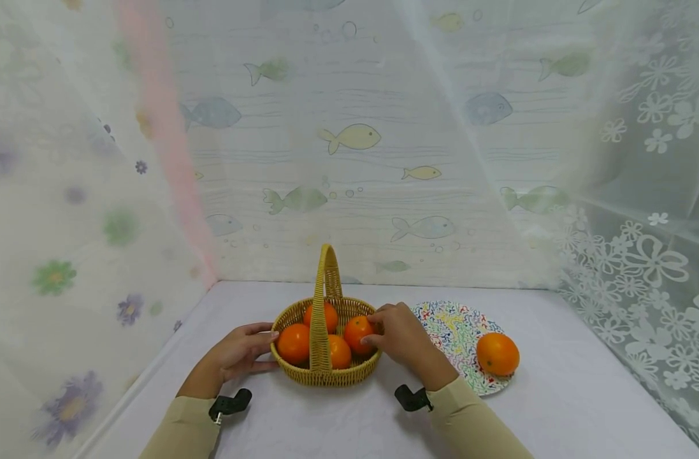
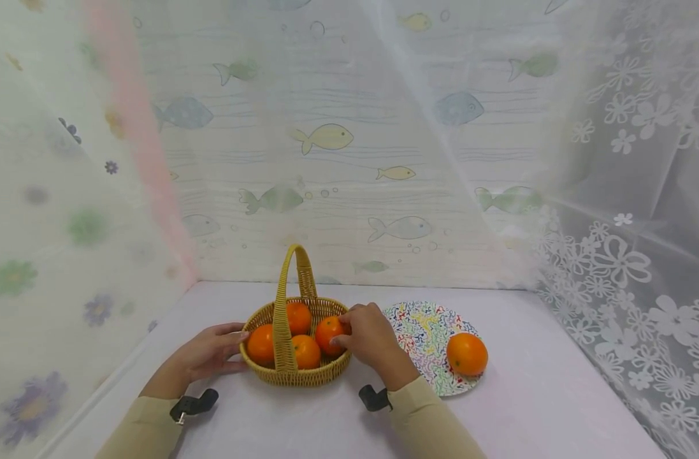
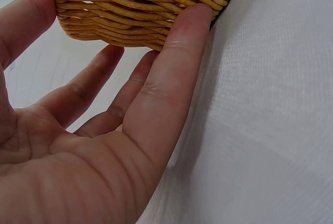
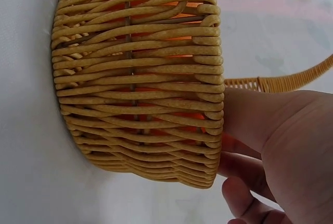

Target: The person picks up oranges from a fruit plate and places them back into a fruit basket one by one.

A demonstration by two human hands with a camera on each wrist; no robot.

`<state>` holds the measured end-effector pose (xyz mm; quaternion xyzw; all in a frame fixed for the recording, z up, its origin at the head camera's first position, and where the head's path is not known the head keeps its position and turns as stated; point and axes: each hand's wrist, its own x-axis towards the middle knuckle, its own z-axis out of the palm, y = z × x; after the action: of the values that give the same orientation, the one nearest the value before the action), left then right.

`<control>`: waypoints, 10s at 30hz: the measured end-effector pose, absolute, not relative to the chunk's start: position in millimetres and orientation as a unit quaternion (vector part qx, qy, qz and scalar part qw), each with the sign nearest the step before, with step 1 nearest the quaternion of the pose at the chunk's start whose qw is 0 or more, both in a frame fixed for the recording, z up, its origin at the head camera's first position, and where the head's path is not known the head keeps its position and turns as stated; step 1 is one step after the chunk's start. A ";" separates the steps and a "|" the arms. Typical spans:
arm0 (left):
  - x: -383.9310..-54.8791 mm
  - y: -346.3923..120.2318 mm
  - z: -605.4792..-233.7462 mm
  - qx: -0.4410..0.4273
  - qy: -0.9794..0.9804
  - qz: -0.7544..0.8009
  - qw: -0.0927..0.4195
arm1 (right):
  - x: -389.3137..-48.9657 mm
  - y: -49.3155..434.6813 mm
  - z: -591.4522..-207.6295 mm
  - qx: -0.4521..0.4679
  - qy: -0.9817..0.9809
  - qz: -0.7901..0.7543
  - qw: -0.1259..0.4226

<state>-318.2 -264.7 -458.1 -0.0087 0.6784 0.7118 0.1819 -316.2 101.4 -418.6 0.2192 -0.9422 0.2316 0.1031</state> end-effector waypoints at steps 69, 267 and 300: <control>-316.3 -265.6 -460.9 0.025 0.668 0.720 0.185 | -278.2 238.3 -401.7 0.167 -0.959 0.166 0.157; -317.7 -268.6 -457.2 0.020 0.673 0.716 0.185 | -304.3 115.9 -382.8 0.152 -0.902 0.403 0.001; -319.3 -272.4 -468.0 0.009 0.684 0.706 0.182 | -301.3 112.0 -395.6 0.169 -0.920 0.352 -0.039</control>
<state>-319.3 -272.4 -468.0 0.0095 0.6838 0.7065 0.1822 -301.3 112.0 -395.6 0.1692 -0.9197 0.3522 -0.0395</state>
